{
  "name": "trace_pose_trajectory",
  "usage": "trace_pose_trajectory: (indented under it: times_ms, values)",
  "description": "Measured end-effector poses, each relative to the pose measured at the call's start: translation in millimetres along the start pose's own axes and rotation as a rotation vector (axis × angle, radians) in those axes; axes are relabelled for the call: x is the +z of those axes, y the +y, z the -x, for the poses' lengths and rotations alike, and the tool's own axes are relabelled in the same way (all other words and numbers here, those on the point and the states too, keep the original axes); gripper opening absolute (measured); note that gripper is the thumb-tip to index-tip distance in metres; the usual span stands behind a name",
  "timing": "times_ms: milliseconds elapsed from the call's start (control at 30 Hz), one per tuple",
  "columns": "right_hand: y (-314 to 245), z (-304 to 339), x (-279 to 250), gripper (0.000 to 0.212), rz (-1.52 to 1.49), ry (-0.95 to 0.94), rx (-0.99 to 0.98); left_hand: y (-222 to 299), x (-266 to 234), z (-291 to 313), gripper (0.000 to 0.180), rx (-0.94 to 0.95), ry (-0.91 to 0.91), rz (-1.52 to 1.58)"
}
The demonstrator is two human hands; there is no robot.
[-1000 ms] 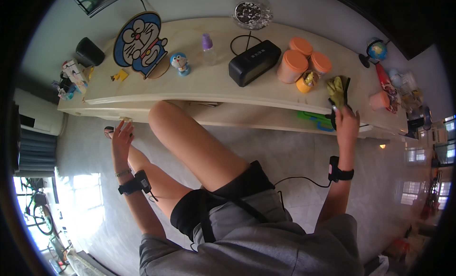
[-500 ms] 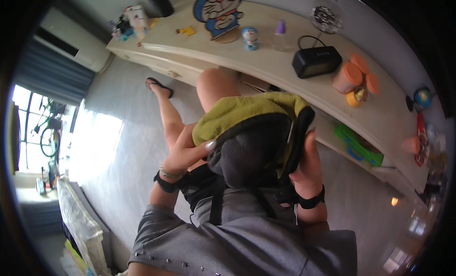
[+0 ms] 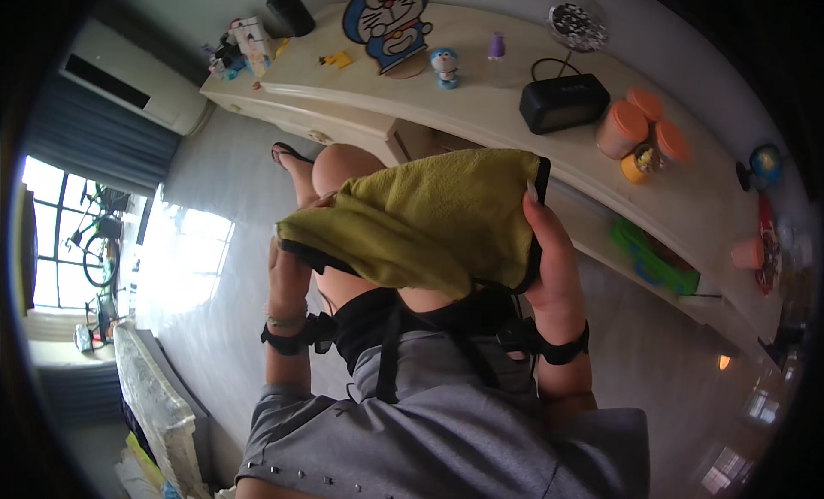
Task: Assembling a Pikachu toy by attaching its tail and other parts while seated at a desk.
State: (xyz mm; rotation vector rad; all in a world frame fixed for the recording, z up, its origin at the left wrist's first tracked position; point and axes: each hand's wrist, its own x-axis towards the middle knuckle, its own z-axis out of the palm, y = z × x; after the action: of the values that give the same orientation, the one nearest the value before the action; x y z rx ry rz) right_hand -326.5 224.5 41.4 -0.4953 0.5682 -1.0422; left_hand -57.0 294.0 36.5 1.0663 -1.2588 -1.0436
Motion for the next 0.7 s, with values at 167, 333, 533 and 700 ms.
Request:
trace_pose_trajectory:
  times_ms: [167, 333, 533, 700]
  values:
    - [-8, -6, -8, 0.039, -0.179, -0.062, 0.030, -23, -11, -9, 0.052, -0.101, -0.025, 0.495]
    - [-17, -14, -10, 0.037, -0.271, -0.085, 0.041, -21, 10, -35, 0.072, -0.342, -0.076, 1.143]
    - [-25, -22, 23, 0.037, -0.137, 0.010, 0.159, -33, 0, -49, 0.072, -0.329, -0.188, 0.516]
    - [-32, -31, 70, 0.036, -0.001, 0.023, 0.177, -8, 6, -72, 0.079, 0.100, -0.433, 0.020]
